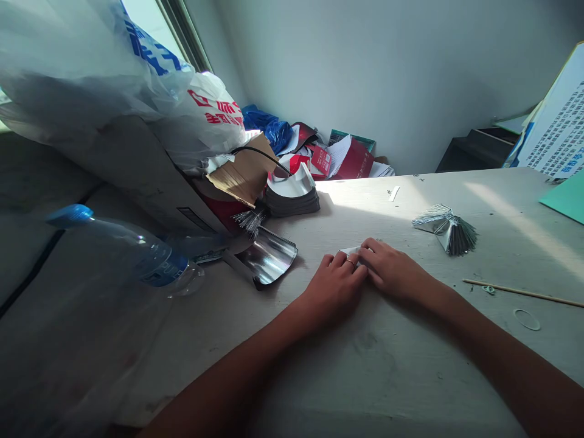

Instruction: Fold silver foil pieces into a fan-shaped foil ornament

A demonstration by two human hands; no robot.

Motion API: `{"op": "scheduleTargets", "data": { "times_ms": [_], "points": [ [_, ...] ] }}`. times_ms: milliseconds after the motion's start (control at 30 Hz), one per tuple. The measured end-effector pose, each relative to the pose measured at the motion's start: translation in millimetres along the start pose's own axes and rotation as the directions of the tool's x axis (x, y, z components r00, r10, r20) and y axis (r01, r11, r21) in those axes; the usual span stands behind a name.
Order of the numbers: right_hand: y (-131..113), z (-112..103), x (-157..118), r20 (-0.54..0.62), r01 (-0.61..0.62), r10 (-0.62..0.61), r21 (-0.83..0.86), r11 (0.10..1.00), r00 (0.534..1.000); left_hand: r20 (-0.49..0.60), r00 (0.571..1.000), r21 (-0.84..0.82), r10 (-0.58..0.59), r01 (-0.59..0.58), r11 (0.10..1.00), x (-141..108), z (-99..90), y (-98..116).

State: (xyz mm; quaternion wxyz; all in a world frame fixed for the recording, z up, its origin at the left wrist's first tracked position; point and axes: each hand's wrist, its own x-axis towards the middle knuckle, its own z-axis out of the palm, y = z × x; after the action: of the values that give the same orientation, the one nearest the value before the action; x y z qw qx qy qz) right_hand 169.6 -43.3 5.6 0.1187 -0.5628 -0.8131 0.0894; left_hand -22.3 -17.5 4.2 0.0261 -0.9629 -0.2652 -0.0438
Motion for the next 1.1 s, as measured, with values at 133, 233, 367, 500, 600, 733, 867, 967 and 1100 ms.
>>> {"op": "scheduleTargets", "data": {
  "times_ms": [133, 233, 367, 500, 600, 733, 867, 967, 1100],
  "points": [
    [-0.1, -0.5, 0.7, 0.004, 0.003, -0.003, 0.003, 1.000, 1.000, -0.003, 1.000, -0.005, 0.005, -0.005, 1.000, 0.2, -1.1, 0.2],
    [0.1, -0.6, 1.5, 0.012, -0.002, 0.002, -0.007, 1.000, 1.000, 0.022, 1.000, -0.001, -0.003, 0.003, 1.000, 0.3, -2.8, 1.1],
    [1.4, 0.3, 1.4, 0.014, 0.003, -0.003, -0.018, 1.000, 1.000, 0.023, 1.000, -0.004, -0.004, 0.004, 1.000, 0.6, -3.0, 2.0],
    [4.1, 2.4, 0.5, 0.001, 0.009, -0.008, -0.031, 0.999, 1.000, 0.010, 1.000, 0.025, 0.000, 0.000, 1.000, 1.4, -0.3, 2.8],
    [5.6, 3.3, -0.3, -0.001, 0.028, -0.028, -0.033, 0.999, 1.000, -0.004, 1.000, 0.046, 0.005, -0.005, 0.999, 1.9, 1.1, 4.0],
    [5.6, 3.4, -1.8, -0.002, 0.033, -0.033, -0.041, 0.999, 0.999, -0.014, 1.000, 0.045, 0.001, -0.001, 0.999, 1.9, 0.0, 5.8],
    [5.8, 5.1, -2.9, -0.006, 0.032, -0.033, -0.037, 0.999, 0.999, -0.010, 1.000, 0.038, 0.000, 0.001, 0.999, 2.0, -2.2, 7.1],
    [6.3, 6.5, -3.2, -0.008, 0.035, -0.036, -0.035, 0.999, 0.999, -0.006, 1.000, 0.038, -0.005, 0.005, 0.999, 2.0, -2.5, 7.7],
    [4.6, 5.4, -3.2, -0.003, 0.023, -0.023, -0.032, 0.999, 1.000, -0.014, 1.000, 0.037, -0.009, 0.009, 0.999, 1.5, -1.8, 7.6]
  ]
}}
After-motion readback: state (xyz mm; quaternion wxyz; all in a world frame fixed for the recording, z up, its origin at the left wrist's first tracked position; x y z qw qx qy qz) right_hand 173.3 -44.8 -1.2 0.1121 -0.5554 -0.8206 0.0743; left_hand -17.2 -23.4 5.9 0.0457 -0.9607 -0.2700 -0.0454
